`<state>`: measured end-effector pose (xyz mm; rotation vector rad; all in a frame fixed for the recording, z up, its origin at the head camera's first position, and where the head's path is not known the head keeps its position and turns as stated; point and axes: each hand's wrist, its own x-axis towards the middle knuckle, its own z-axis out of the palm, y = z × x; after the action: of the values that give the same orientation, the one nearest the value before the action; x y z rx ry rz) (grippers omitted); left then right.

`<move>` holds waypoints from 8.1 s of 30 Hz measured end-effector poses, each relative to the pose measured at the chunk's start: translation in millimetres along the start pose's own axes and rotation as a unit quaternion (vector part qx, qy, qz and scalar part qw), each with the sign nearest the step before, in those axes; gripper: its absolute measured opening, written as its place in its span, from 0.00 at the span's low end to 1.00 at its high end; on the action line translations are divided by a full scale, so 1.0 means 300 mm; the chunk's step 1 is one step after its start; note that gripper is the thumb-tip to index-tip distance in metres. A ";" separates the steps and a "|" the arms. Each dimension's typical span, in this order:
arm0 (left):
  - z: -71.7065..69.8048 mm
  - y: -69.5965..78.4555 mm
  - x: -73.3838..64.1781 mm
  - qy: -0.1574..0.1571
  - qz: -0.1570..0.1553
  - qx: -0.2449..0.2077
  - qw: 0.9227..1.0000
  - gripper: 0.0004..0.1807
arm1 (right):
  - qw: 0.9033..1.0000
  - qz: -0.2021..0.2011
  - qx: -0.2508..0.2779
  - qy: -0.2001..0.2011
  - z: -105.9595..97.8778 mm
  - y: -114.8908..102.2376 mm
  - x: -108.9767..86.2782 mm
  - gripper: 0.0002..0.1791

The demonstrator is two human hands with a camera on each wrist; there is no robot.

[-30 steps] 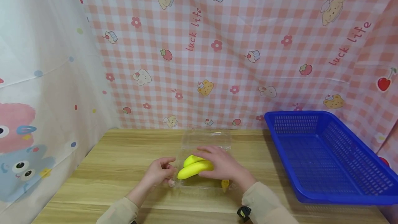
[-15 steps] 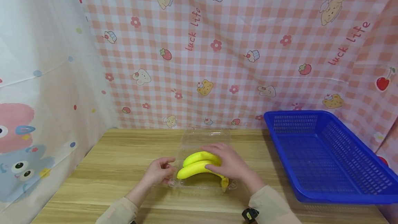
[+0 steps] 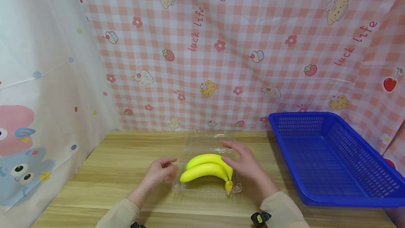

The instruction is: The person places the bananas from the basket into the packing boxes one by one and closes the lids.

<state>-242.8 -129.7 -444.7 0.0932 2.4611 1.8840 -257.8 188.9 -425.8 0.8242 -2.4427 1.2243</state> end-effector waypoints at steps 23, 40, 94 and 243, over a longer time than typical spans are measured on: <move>-0.006 0.044 0.117 0.052 -0.027 -0.029 0.998 0.29 | 0.980 0.159 0.090 0.081 -0.054 0.081 0.004 0.28; -0.007 0.041 0.210 0.020 -0.072 -0.135 0.988 0.34 | 0.949 0.254 0.169 0.076 -0.044 0.139 0.032 0.32; 0.022 0.063 0.320 -0.019 -0.089 -0.177 0.980 0.31 | 0.906 0.318 0.278 0.027 -0.037 0.161 0.143 0.33; -0.120 -0.011 0.171 -0.119 0.430 0.296 0.844 0.12 | 0.962 -0.214 -0.171 -0.020 -0.091 0.165 -0.061 0.22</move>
<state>-296.5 -161.4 -438.2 1.5596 2.9255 0.9919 -273.4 240.9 -449.8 1.1920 -2.2450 0.6157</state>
